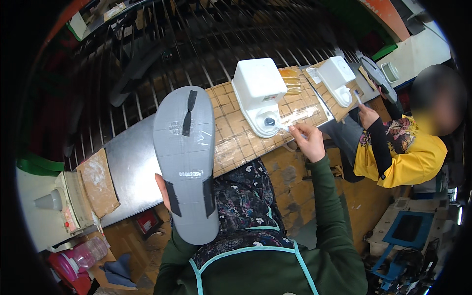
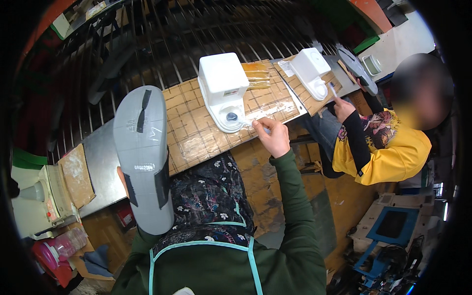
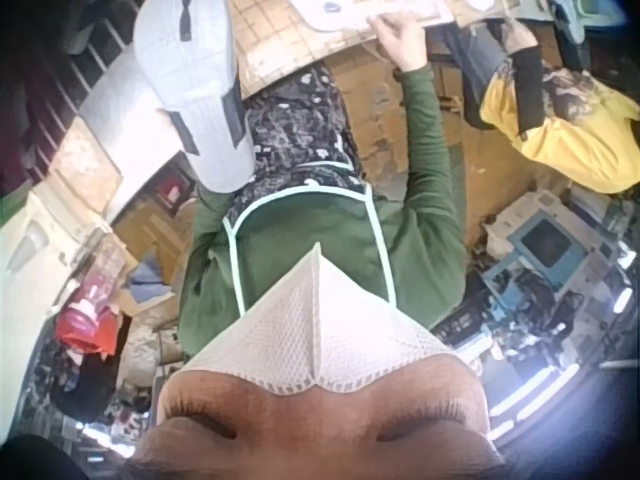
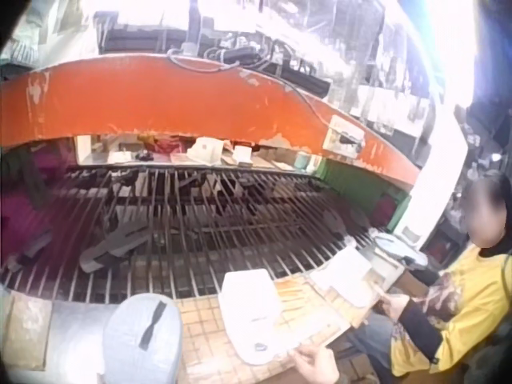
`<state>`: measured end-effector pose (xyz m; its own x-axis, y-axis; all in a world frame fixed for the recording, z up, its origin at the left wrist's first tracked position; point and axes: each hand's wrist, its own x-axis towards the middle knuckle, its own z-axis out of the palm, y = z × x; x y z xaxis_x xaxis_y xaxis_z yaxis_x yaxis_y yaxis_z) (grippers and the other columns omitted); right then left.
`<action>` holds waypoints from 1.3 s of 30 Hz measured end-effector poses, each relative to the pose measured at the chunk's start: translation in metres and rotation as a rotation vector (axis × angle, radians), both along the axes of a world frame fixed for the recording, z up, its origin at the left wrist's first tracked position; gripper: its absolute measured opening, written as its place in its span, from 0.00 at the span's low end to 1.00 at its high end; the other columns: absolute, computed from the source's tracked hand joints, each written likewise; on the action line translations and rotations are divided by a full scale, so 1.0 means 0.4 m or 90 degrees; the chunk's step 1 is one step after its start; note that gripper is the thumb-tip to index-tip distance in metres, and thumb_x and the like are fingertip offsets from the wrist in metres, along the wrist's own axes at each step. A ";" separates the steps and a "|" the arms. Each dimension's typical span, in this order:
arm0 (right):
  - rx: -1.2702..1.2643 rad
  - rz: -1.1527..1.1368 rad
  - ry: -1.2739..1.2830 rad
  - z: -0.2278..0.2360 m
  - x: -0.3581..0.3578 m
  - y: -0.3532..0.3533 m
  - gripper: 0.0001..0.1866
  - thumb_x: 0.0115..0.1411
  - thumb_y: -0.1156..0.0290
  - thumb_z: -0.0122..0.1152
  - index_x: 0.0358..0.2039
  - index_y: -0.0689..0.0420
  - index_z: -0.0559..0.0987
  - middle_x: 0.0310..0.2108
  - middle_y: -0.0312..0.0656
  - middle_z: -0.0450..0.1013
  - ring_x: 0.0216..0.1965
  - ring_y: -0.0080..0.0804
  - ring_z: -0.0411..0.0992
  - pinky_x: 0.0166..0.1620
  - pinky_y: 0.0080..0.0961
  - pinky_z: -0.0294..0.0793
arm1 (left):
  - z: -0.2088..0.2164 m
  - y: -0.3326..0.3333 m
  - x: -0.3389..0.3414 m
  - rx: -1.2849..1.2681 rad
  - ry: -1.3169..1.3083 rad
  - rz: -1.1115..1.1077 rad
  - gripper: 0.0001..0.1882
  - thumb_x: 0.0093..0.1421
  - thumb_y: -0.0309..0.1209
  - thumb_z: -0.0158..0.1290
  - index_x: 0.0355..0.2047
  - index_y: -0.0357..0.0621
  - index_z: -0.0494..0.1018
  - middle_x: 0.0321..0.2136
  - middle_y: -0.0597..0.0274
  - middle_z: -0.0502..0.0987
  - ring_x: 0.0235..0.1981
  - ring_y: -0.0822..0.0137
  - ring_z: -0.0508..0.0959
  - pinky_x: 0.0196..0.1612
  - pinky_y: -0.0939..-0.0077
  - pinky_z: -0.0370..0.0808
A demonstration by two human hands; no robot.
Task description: The person applies a white substance to a gray object using a small brush. They repeatedly dip the brush into a container and apply the substance to different areas of the object.
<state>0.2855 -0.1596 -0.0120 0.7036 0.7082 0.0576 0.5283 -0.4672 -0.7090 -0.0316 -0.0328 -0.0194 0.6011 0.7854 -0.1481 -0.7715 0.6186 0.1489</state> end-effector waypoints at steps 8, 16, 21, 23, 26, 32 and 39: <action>0.065 0.041 0.632 -0.005 0.031 -0.027 0.08 0.63 0.66 0.60 0.35 0.57 0.80 0.24 0.30 0.74 0.20 0.14 0.64 0.23 0.15 0.60 | -0.015 -0.038 0.044 0.004 -0.094 -0.124 0.42 0.63 0.65 0.37 0.63 0.44 0.58 0.56 0.50 0.69 0.52 0.54 0.74 0.52 0.59 0.75; 0.302 -0.002 -0.256 0.103 -0.156 0.057 0.10 0.51 0.73 0.70 0.36 0.53 0.85 0.27 0.34 0.75 0.27 0.22 0.68 0.35 0.21 0.58 | -0.039 -0.056 0.124 -0.051 -0.115 -0.164 0.39 0.64 0.61 0.38 0.63 0.43 0.59 0.53 0.51 0.72 0.49 0.57 0.76 0.49 0.64 0.78; 0.377 0.043 -0.213 0.176 -0.302 0.083 0.15 0.51 0.75 0.70 0.41 0.51 0.85 0.36 0.34 0.72 0.25 0.19 0.64 0.36 0.20 0.59 | -0.031 -0.064 0.139 0.186 0.089 -0.133 0.42 0.64 0.63 0.35 0.64 0.41 0.56 0.55 0.53 0.70 0.52 0.61 0.73 0.53 0.67 0.74; 0.414 0.081 -0.015 0.171 -0.339 0.099 0.13 0.53 0.76 0.69 0.41 0.54 0.85 0.37 0.36 0.71 0.25 0.17 0.64 0.29 0.14 0.63 | -0.038 -0.071 0.135 0.263 0.158 -0.124 0.44 0.63 0.65 0.34 0.64 0.40 0.55 0.56 0.53 0.69 0.53 0.61 0.72 0.53 0.67 0.73; 0.430 0.115 0.110 0.152 -0.366 0.121 0.11 0.56 0.76 0.66 0.41 0.57 0.84 0.36 0.37 0.69 0.27 0.16 0.66 0.25 0.12 0.65 | -0.053 -0.081 0.123 0.292 0.234 -0.133 0.48 0.61 0.68 0.33 0.64 0.38 0.53 0.56 0.52 0.67 0.54 0.63 0.71 0.53 0.68 0.71; 0.418 0.110 0.132 0.151 -0.362 0.144 0.10 0.58 0.75 0.64 0.41 0.59 0.83 0.36 0.37 0.68 0.31 0.18 0.67 0.27 0.13 0.66 | -0.063 -0.089 0.105 0.396 0.289 -0.066 0.46 0.63 0.62 0.38 0.65 0.32 0.52 0.57 0.49 0.67 0.52 0.63 0.72 0.53 0.70 0.72; 0.420 0.115 0.129 0.167 -0.304 0.169 0.10 0.58 0.75 0.63 0.40 0.61 0.83 0.34 0.38 0.69 0.35 0.23 0.69 0.33 0.16 0.69 | -0.056 -0.072 0.089 0.560 0.284 0.026 0.38 0.68 0.50 0.40 0.58 0.20 0.61 0.59 0.38 0.64 0.56 0.56 0.70 0.59 0.66 0.64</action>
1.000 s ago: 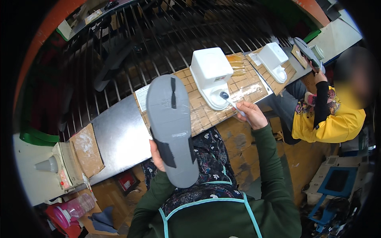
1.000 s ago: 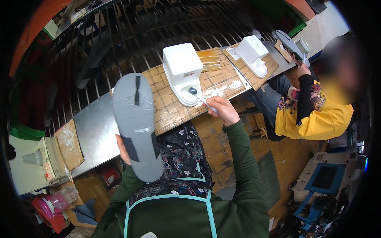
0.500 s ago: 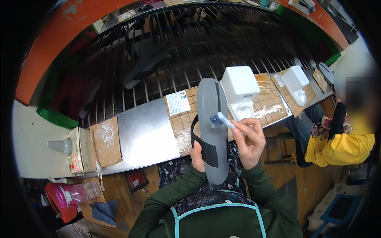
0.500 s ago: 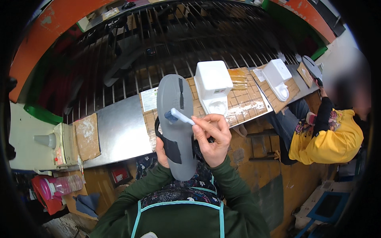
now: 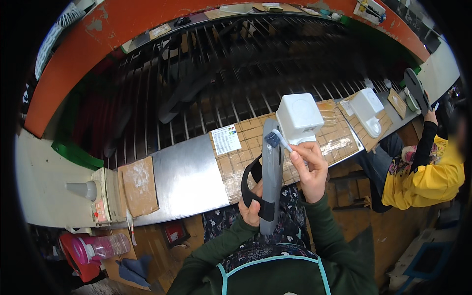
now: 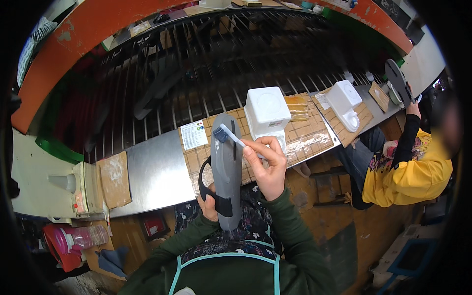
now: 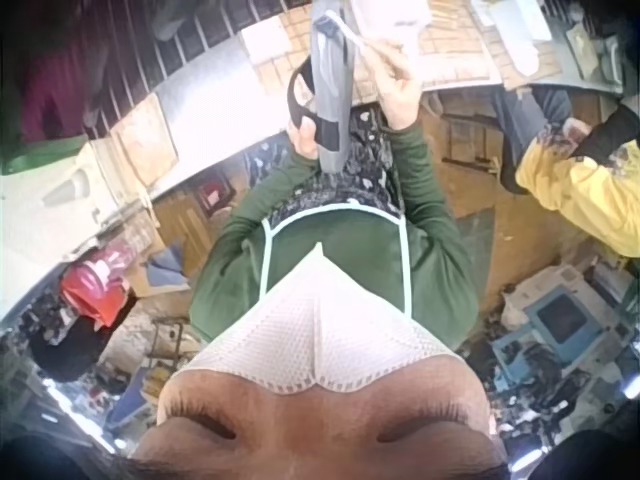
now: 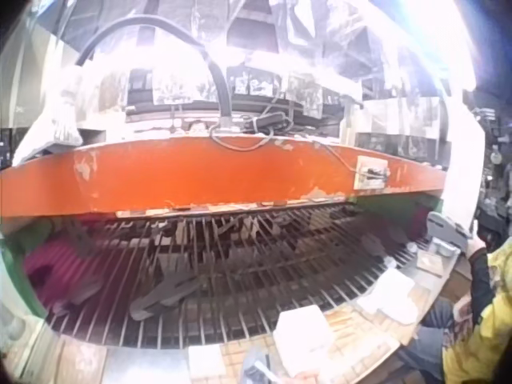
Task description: The person applies a white substance to a gray object using a small brush. They repeatedly dip the brush into a container and apply the substance to different areas of the object.
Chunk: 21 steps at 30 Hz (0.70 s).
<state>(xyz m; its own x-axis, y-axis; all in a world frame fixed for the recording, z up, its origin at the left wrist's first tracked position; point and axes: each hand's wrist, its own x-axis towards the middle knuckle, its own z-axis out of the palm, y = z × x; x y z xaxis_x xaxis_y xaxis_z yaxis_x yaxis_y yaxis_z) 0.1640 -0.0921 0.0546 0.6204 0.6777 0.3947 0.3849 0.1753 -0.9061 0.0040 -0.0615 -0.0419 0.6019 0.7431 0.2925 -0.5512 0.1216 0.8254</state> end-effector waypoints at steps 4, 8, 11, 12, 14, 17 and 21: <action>-0.005 0.006 -0.028 0.010 0.039 0.005 0.10 0.58 0.75 0.63 0.40 0.61 0.84 0.34 0.38 0.69 0.35 0.23 0.68 0.32 0.16 0.69 | -0.011 0.012 -0.007 0.065 -0.001 -0.008 0.39 0.67 0.52 0.41 0.57 0.19 0.63 0.60 0.35 0.62 0.60 0.51 0.67 0.61 0.62 0.61; -0.028 -0.024 -0.064 0.024 0.069 -0.001 0.10 0.57 0.75 0.64 0.40 0.60 0.84 0.35 0.38 0.69 0.34 0.21 0.68 0.29 0.14 0.66 | -0.014 0.020 -0.010 0.137 0.022 0.013 0.38 0.67 0.54 0.40 0.55 0.21 0.66 0.60 0.34 0.64 0.63 0.45 0.63 0.64 0.58 0.57; 0.013 -0.043 -0.141 0.030 0.086 -0.005 0.10 0.56 0.76 0.65 0.39 0.59 0.84 0.35 0.37 0.69 0.30 0.18 0.67 0.27 0.13 0.65 | -0.009 0.023 -0.009 0.170 0.025 0.027 0.37 0.68 0.52 0.39 0.54 0.22 0.68 0.59 0.34 0.65 0.62 0.42 0.63 0.64 0.56 0.57; 0.030 -0.041 -0.165 0.032 0.091 -0.009 0.10 0.56 0.76 0.66 0.39 0.59 0.84 0.34 0.37 0.69 0.30 0.17 0.66 0.27 0.13 0.65 | -0.008 0.024 -0.007 0.180 0.023 0.029 0.36 0.68 0.51 0.39 0.54 0.23 0.68 0.58 0.35 0.65 0.62 0.42 0.64 0.64 0.55 0.57; 0.026 0.014 -0.174 0.037 0.106 -0.021 0.10 0.55 0.76 0.66 0.39 0.59 0.84 0.34 0.36 0.69 0.29 0.17 0.66 0.27 0.13 0.65 | -0.004 0.029 -0.005 0.212 0.012 0.036 0.34 0.69 0.50 0.39 0.54 0.24 0.68 0.58 0.35 0.66 0.62 0.41 0.64 0.64 0.54 0.58; 0.031 0.032 -0.169 0.038 0.119 -0.027 0.10 0.55 0.76 0.67 0.38 0.59 0.84 0.33 0.36 0.69 0.29 0.17 0.66 0.27 0.14 0.65 | 0.000 0.039 -0.002 0.265 -0.013 0.049 0.30 0.69 0.47 0.41 0.54 0.29 0.70 0.58 0.35 0.66 0.62 0.40 0.63 0.64 0.51 0.58; 0.018 -0.025 -0.172 0.039 0.124 -0.030 0.10 0.54 0.76 0.67 0.38 0.58 0.85 0.33 0.36 0.70 0.28 0.17 0.66 0.27 0.14 0.65 | 0.001 0.045 -0.001 0.294 -0.002 0.056 0.34 0.67 0.52 0.42 0.51 0.25 0.71 0.57 0.33 0.66 0.61 0.42 0.65 0.63 0.54 0.59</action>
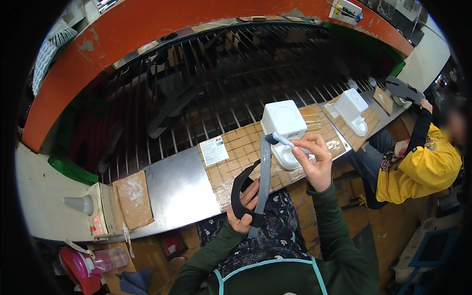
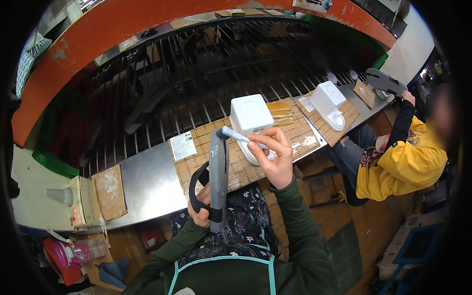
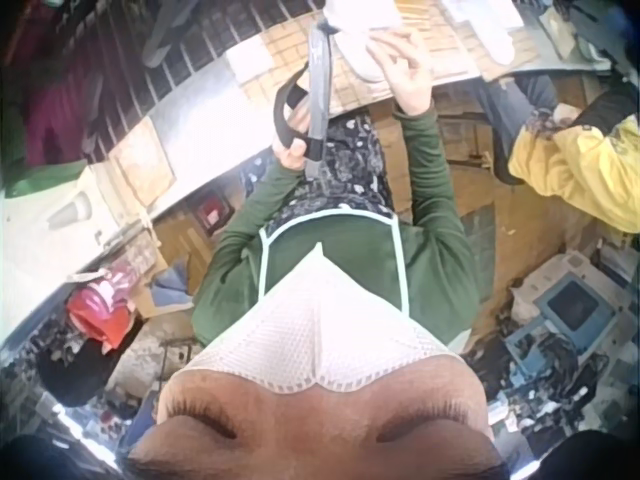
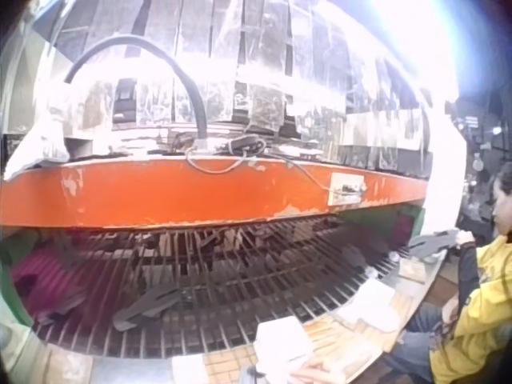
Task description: The person applies a white substance to a gray object using a small brush. They repeatedly dip the brush into a container and apply the substance to different areas of the object.
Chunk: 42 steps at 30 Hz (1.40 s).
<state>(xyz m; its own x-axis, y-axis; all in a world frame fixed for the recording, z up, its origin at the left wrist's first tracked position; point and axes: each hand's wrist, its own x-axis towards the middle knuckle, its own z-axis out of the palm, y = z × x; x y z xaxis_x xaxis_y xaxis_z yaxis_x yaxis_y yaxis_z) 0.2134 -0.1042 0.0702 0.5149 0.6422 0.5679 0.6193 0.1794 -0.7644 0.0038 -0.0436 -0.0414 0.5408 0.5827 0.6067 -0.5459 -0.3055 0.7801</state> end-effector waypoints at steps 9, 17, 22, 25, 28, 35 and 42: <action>-0.037 0.054 -0.021 0.013 0.014 -0.023 0.09 0.54 0.76 0.67 0.37 0.58 0.85 0.31 0.36 0.71 0.28 0.18 0.66 0.26 0.14 0.65 | 0.004 0.014 -0.006 0.020 0.029 -0.018 0.27 0.67 0.45 0.43 0.52 0.30 0.72 0.58 0.35 0.67 0.62 0.40 0.64 0.63 0.51 0.58; -0.042 0.062 -0.070 0.007 0.015 -0.030 0.10 0.52 0.76 0.68 0.37 0.57 0.85 0.30 0.36 0.71 0.25 0.19 0.65 0.25 0.16 0.64 | 0.019 0.023 -0.015 0.008 0.052 -0.033 0.25 0.67 0.41 0.44 0.52 0.30 0.72 0.58 0.36 0.67 0.63 0.42 0.64 0.64 0.52 0.58; -0.050 0.074 -0.093 0.007 0.008 -0.035 0.10 0.52 0.76 0.68 0.37 0.58 0.85 0.31 0.37 0.71 0.24 0.18 0.64 0.27 0.16 0.63 | 0.036 0.021 -0.017 -0.035 0.058 -0.036 0.27 0.67 0.42 0.43 0.53 0.28 0.71 0.57 0.36 0.68 0.62 0.42 0.65 0.64 0.53 0.58; -0.086 0.098 -0.071 0.009 0.003 -0.046 0.10 0.52 0.76 0.67 0.37 0.62 0.84 0.33 0.39 0.71 0.28 0.21 0.66 0.31 0.17 0.65 | 0.044 0.017 -0.018 -0.062 0.102 -0.018 0.38 0.66 0.54 0.42 0.53 0.22 0.69 0.55 0.32 0.68 0.57 0.46 0.71 0.59 0.59 0.65; -0.071 0.113 -0.050 0.006 0.003 -0.042 0.10 0.53 0.76 0.67 0.37 0.61 0.84 0.32 0.38 0.71 0.28 0.21 0.67 0.30 0.17 0.65 | 0.048 0.015 -0.015 -0.071 0.078 -0.019 0.37 0.66 0.52 0.42 0.54 0.23 0.69 0.56 0.33 0.68 0.56 0.47 0.71 0.58 0.61 0.66; -0.015 -0.005 -0.076 0.000 0.013 -0.003 0.09 0.54 0.75 0.67 0.36 0.59 0.84 0.30 0.37 0.71 0.27 0.21 0.66 0.26 0.17 0.65 | 0.047 0.013 -0.017 -0.099 0.078 -0.045 0.33 0.67 0.48 0.42 0.54 0.24 0.69 0.57 0.35 0.68 0.58 0.47 0.69 0.60 0.60 0.64; -0.100 0.066 -0.077 0.021 0.020 -0.020 0.08 0.54 0.78 0.66 0.36 0.63 0.83 0.32 0.38 0.70 0.29 0.20 0.65 0.30 0.17 0.63 | 0.054 0.026 -0.025 -0.058 0.080 -0.037 0.27 0.68 0.39 0.41 0.53 0.24 0.69 0.57 0.37 0.68 0.61 0.45 0.66 0.64 0.57 0.59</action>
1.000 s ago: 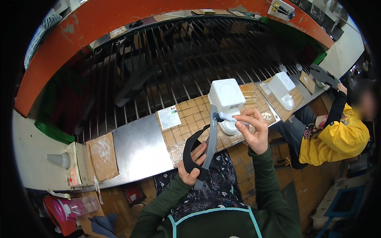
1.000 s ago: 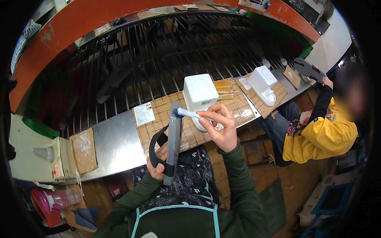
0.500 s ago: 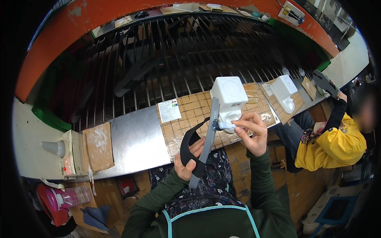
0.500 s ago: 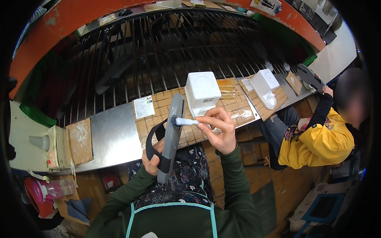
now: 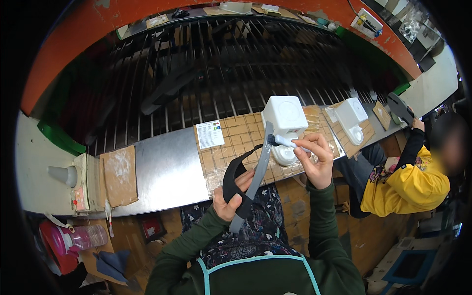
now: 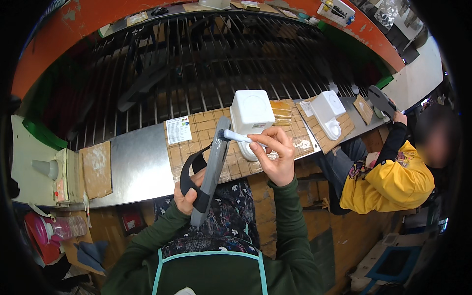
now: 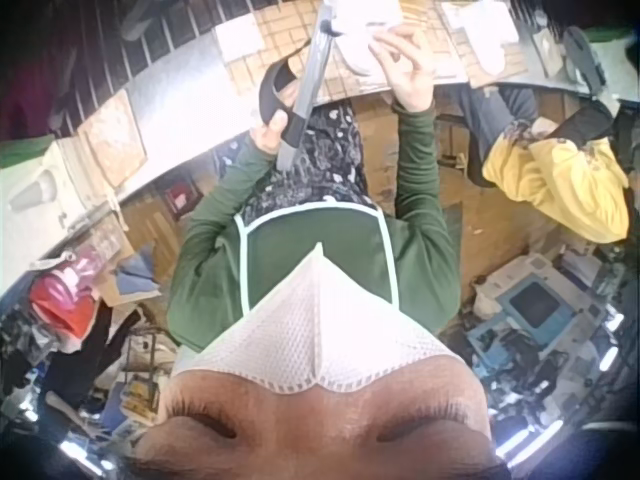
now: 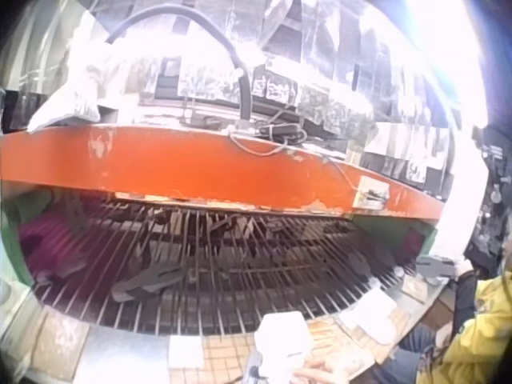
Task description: The person applies a white substance to a gray object using a small brush. They repeatedly dip the brush into a container and apply the substance to different areas of the object.
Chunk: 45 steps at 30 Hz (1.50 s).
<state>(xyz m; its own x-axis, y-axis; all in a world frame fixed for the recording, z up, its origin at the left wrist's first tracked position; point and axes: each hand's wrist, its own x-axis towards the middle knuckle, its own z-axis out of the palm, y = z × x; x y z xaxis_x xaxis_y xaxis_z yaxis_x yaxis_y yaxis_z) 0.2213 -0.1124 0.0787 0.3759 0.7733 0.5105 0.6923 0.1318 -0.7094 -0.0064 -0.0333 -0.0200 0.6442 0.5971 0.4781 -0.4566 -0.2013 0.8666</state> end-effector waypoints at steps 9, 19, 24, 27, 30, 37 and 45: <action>0.018 0.025 -0.033 -0.012 -0.001 0.003 0.09 0.51 0.75 0.69 0.35 0.57 0.85 0.28 0.35 0.71 0.23 0.18 0.63 0.27 0.16 0.62 | 0.019 0.008 -0.005 -0.044 0.014 -0.018 0.26 0.68 0.37 0.40 0.53 0.22 0.68 0.56 0.36 0.69 0.61 0.46 0.67 0.65 0.57 0.59; -0.007 0.035 -0.078 -0.018 -0.004 0.004 0.10 0.51 0.72 0.70 0.35 0.56 0.85 0.28 0.34 0.71 0.22 0.20 0.61 0.28 0.18 0.60 | 0.035 0.000 -0.006 -0.146 0.050 0.001 0.33 0.67 0.48 0.41 0.55 0.24 0.68 0.41 0.50 0.78 0.36 0.68 0.77 0.39 0.78 0.74; -0.026 0.110 -0.029 -0.025 -0.006 0.012 0.09 0.51 0.72 0.70 0.35 0.56 0.85 0.29 0.34 0.71 0.23 0.21 0.62 0.27 0.20 0.61 | 0.003 -0.011 -0.012 -0.323 0.079 -0.050 0.37 0.68 0.53 0.35 0.58 0.28 0.64 0.43 0.52 0.77 0.39 0.68 0.78 0.41 0.77 0.74; 0.043 -0.005 0.076 -0.045 -0.034 0.035 0.09 0.52 0.72 0.70 0.35 0.55 0.86 0.29 0.34 0.71 0.23 0.21 0.62 0.26 0.20 0.61 | -0.019 -0.014 0.001 -0.497 0.032 -0.114 0.39 0.67 0.57 0.32 0.62 0.33 0.59 0.49 0.51 0.74 0.44 0.65 0.78 0.45 0.74 0.75; 0.034 -0.042 -0.054 -0.048 -0.056 0.035 0.09 0.51 0.71 0.70 0.35 0.53 0.86 0.29 0.33 0.71 0.23 0.21 0.62 0.33 0.22 0.60 | -0.018 -0.020 0.009 -0.689 -0.076 -0.179 0.39 0.68 0.57 0.31 0.63 0.34 0.58 0.51 0.51 0.73 0.45 0.65 0.78 0.47 0.74 0.76; -0.038 0.086 -0.060 -0.037 -0.062 0.010 0.09 0.50 0.69 0.70 0.35 0.52 0.86 0.30 0.33 0.72 0.24 0.21 0.64 0.39 0.24 0.55 | 0.009 0.013 0.021 -0.780 -0.182 -0.220 0.36 0.67 0.56 0.35 0.62 0.37 0.59 0.51 0.48 0.72 0.48 0.61 0.78 0.50 0.69 0.78; -0.044 -0.005 -0.148 -0.023 -0.042 0.013 0.08 0.51 0.68 0.70 0.34 0.50 0.86 0.31 0.32 0.72 0.22 0.21 0.61 0.37 0.25 0.53 | 0.015 0.024 0.015 -0.840 -0.227 -0.262 0.35 0.67 0.55 0.33 0.62 0.38 0.58 0.53 0.46 0.71 0.49 0.59 0.78 0.51 0.66 0.78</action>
<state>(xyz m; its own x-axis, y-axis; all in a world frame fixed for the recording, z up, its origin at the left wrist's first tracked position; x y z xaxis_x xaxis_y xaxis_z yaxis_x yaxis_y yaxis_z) 0.2045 -0.1073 0.0694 0.2603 0.8071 0.5299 0.8386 0.0830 -0.5383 -0.0003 -0.0238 -0.0139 0.8433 0.5278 -0.1010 -0.5133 0.8468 0.1394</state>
